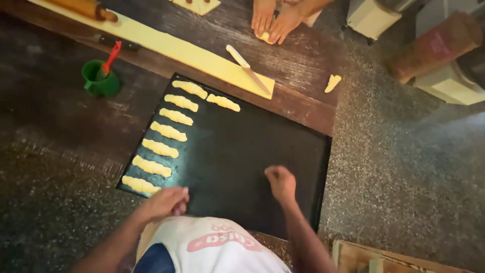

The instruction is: Shaping dough into various pastry forms like croissants and pretzels on a workbench

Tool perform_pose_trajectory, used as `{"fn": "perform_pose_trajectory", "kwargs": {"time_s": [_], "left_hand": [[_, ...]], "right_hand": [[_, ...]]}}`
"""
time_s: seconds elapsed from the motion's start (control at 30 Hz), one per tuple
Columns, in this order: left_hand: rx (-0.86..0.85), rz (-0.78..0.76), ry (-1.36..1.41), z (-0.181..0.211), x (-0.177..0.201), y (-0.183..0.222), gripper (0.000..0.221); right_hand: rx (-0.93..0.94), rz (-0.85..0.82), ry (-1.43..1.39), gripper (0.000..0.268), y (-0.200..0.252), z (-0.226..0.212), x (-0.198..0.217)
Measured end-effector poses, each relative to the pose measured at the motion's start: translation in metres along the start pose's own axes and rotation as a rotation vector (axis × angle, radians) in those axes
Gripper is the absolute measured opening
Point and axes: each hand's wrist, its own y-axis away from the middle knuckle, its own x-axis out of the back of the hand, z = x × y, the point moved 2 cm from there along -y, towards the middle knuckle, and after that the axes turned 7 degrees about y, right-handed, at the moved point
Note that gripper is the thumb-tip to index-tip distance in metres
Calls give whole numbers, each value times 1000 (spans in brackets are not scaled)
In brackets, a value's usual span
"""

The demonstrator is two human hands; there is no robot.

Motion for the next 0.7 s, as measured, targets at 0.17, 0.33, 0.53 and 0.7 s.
{"fn": "perform_pose_trajectory", "kwargs": {"time_s": [0.17, 0.33, 0.53, 0.7], "left_hand": [[229, -419, 187, -98, -12, -24, 43], [1, -727, -569, -87, -6, -43, 58], [-299, -706, -850, -173, -3, -67, 68], [-51, -336, -609, -383, 46, -89, 65]], "right_hand": [[24, -106, -301, 13, 104, -39, 6], [-326, -259, -395, 13, 184, -132, 27], [-407, -497, -328, 20, 258, -178, -23], [-260, -830, 53, 20, 303, -291, 28]]}}
